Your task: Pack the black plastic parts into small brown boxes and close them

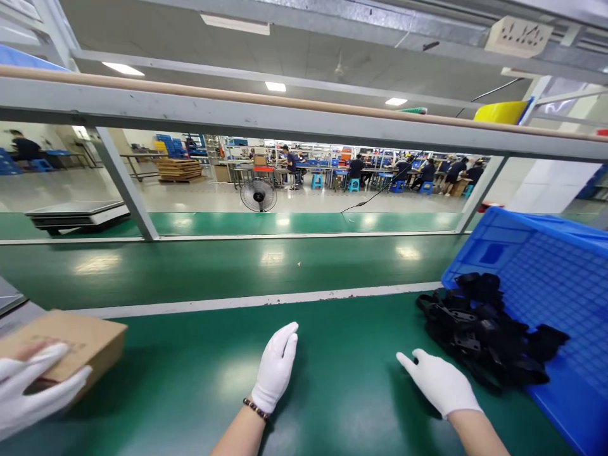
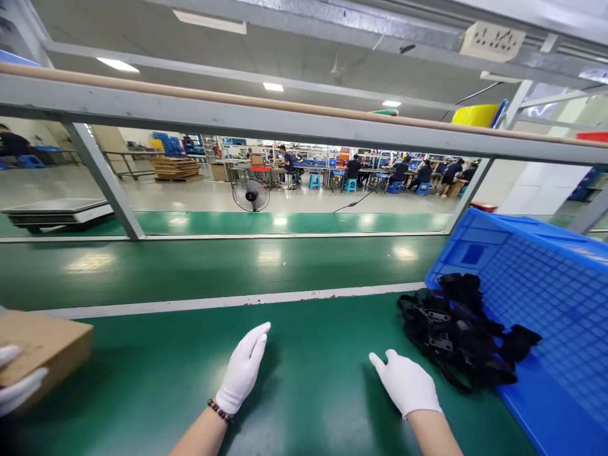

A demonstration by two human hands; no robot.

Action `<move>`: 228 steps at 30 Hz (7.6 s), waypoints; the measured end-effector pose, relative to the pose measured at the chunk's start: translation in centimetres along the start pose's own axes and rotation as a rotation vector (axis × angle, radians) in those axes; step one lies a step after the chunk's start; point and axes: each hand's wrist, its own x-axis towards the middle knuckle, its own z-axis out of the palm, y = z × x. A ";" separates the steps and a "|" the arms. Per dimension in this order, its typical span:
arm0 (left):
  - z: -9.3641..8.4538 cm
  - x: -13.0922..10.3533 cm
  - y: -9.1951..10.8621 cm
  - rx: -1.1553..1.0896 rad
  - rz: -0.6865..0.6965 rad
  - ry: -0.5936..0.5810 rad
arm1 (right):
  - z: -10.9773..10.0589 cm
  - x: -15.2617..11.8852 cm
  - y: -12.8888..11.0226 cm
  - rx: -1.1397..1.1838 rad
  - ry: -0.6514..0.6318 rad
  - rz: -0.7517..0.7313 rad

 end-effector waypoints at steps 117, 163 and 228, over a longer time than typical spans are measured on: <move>0.3 0.2 -0.3 -0.216 -0.308 -0.089 | 7.2 1.8 -18.7 0.645 0.368 -0.777; 0.4 0.3 -0.5 -0.263 -0.327 -0.124 | 7.5 2.0 -18.5 0.608 0.340 -0.769; 1.4 0.5 -0.5 -0.056 -0.251 -0.165 | 1.8 27.9 -18.7 -0.051 -0.334 -0.255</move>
